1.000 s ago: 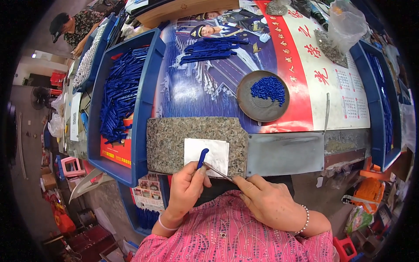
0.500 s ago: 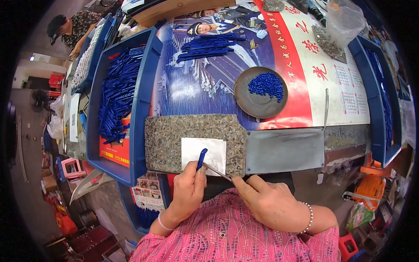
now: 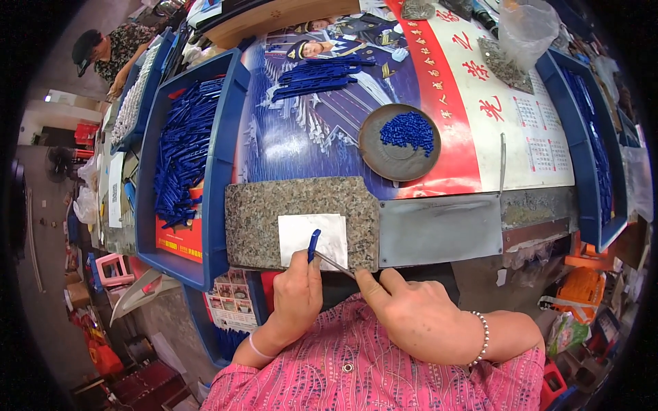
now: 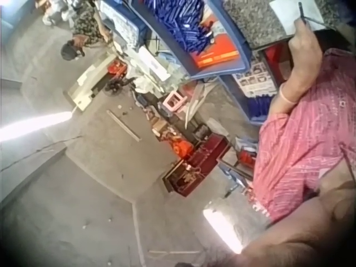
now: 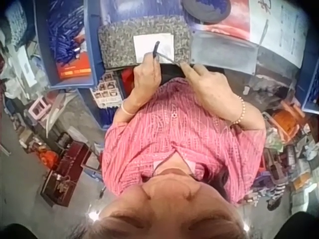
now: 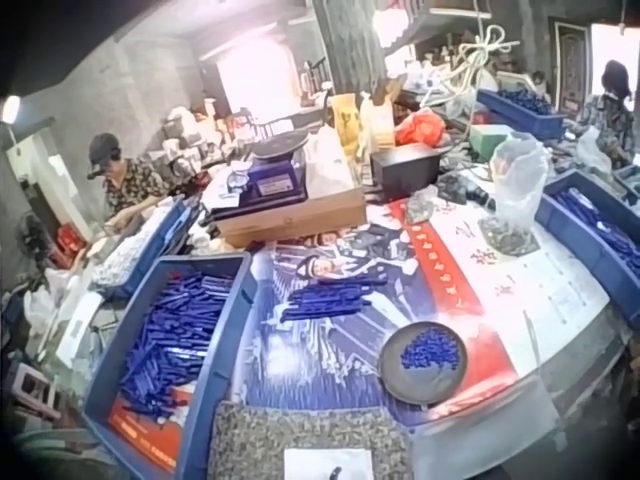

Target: The person is assembling and inspecting small blue plastic pen components using a thin metal tool at a workstation.

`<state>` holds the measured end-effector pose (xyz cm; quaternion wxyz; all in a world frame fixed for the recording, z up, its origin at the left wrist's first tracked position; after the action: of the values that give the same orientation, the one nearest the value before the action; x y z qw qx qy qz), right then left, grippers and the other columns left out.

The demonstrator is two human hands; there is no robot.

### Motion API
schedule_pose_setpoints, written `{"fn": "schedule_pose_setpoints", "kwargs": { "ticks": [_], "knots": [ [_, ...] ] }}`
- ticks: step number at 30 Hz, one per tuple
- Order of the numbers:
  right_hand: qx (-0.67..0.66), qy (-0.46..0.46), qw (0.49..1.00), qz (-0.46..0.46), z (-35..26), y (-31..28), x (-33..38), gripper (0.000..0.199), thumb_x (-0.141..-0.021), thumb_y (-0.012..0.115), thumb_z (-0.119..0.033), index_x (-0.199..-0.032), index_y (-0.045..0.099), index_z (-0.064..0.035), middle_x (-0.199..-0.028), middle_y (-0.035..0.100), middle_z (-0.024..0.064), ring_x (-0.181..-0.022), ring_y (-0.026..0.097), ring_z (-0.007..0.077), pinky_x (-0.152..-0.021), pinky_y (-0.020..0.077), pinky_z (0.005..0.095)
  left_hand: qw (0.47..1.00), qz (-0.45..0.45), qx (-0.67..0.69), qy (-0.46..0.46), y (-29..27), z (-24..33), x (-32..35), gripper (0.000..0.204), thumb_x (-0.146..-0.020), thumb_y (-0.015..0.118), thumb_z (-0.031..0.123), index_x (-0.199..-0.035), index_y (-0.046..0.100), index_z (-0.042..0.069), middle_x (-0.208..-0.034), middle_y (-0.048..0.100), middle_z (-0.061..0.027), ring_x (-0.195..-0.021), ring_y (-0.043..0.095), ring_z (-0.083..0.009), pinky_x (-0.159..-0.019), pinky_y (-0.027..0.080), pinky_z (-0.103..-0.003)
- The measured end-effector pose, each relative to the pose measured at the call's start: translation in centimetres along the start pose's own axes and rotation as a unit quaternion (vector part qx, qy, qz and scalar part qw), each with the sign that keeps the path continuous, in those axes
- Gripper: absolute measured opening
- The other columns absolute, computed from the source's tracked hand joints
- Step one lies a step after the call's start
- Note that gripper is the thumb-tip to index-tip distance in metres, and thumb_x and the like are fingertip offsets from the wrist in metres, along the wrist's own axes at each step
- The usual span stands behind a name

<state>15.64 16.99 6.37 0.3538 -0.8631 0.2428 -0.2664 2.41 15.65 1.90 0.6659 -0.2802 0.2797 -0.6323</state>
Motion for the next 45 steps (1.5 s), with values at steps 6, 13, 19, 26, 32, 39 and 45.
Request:
{"fn": "schedule_pose_setpoints", "kwargs": {
  "ticks": [6, 13, 19, 26, 32, 39, 45],
  "knots": [
    [-0.069, 0.008, 0.998, 0.011, 1.2, -0.1, 0.1, 0.041, -0.077, 0.058, -0.01, -0.116, 0.048, -0.0011, -0.087, 0.057, 0.016, -0.068, 0.06, 0.0319, -0.059, 0.0494, 0.0383, 0.999, 0.013, 0.043, -0.021, -0.2, -0.8, 0.0, 0.015, -0.09, 0.045, 0.011, -0.092, 0.051, -0.003, -0.055, 0.052, -0.0145, -0.044, 0.053, -0.0273, -0.041, 0.036, -0.034],
    [-0.192, 0.119, 0.948, 0.223, 5.8, -3.8, 4.1, 0.038, -0.078, 0.052, 0.002, -0.115, 0.045, 0.0003, -0.083, 0.053, 0.0117, -0.073, 0.051, 0.0181, -0.069, 0.0431, 0.0268, 0.869, -0.094, 0.437, -0.212, 0.1, -2.2, 1.9, 0.022, -0.094, 0.041, 0.015, -0.1, 0.054, -0.001, -0.061, 0.051, -0.0016, -0.043, 0.036, -0.0018, -0.04, 0.028, -0.016],
    [-0.033, 0.161, 0.911, 0.379, 12.6, -7.3, 3.8, 0.038, -0.082, 0.049, 0.001, -0.119, 0.042, -0.0006, -0.086, 0.053, 0.014, -0.075, 0.054, 0.0226, -0.07, 0.0437, 0.0296, 0.845, -0.092, 0.487, -0.201, -0.3, -1.2, 2.0, 0.024, -0.093, 0.043, 0.012, -0.112, 0.044, -0.001, -0.062, 0.053, -0.0038, -0.043, 0.038, -0.003, -0.04, 0.029, -0.017],
    [0.131, 0.192, 0.908, 0.348, 15.6, -8.9, 0.9, 0.035, -0.085, 0.052, -0.012, -0.116, 0.045, -0.0003, -0.094, 0.057, 0.0208, -0.083, 0.058, 0.0323, -0.071, 0.0452, 0.0363, 0.842, -0.076, 0.499, -0.193, -0.5, -0.3, 2.3, 0.033, -0.089, 0.047, 0.007, -0.119, 0.035, 0.001, -0.067, 0.057, -0.0075, -0.043, 0.042, -0.005, -0.039, 0.031, -0.018],
    [0.123, 0.245, 0.864, 0.423, 18.9, -11.6, 4.6, 0.029, -0.082, 0.056, -0.018, -0.105, 0.05, -0.0022, -0.08, 0.06, 0.0161, -0.073, 0.059, 0.0326, -0.066, 0.0448, 0.0387, 0.846, -0.011, 0.502, -0.179, -1.3, -0.8, 3.5, 0.028, -0.086, 0.051, 0.001, -0.112, 0.048, -0.007, -0.08, 0.06, -0.0094, -0.06, 0.057, -0.0105, -0.053, 0.046, -0.021],
    [0.25, 0.297, 0.872, 0.3, 20.3, -10.6, 2.7, 0.035, -0.072, 0.056, -0.013, -0.102, 0.042, -0.0019, -0.079, 0.058, 0.0183, -0.078, 0.058, 0.0343, -0.065, 0.046, 0.043, 0.847, -0.11, 0.498, -0.152, 0.9, 0.3, 4.0, 0.029, -0.092, 0.043, 0.008, -0.117, 0.048, -0.005, -0.081, 0.061, -0.0084, -0.059, 0.054, -0.0078, -0.055, 0.043, -0.019],
    [0.279, 0.247, 0.904, 0.21, 23.0, -11.0, 1.1, 0.035, -0.065, 0.05, -0.001, -0.099, 0.04, -0.0002, -0.077, 0.058, 0.0211, -0.075, 0.057, 0.0384, -0.064, 0.0445, 0.046, 0.722, -0.183, 0.64, -0.19, 2.8, 1.1, 4.8, 0.033, -0.094, 0.036, 0.011, -0.123, 0.043, -0.002, -0.08, 0.06, -0.009, -0.054, 0.049, -0.0073, -0.052, 0.038, -0.018]
  ]
}}
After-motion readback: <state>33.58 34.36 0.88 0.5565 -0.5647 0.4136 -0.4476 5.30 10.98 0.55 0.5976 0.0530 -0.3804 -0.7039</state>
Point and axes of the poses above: each hand's wrist, its own x-axis away from the middle knuckle, its own y-axis out of the palm, z = x × y, the point moved 9 cm from there along -x, towards the middle knuckle
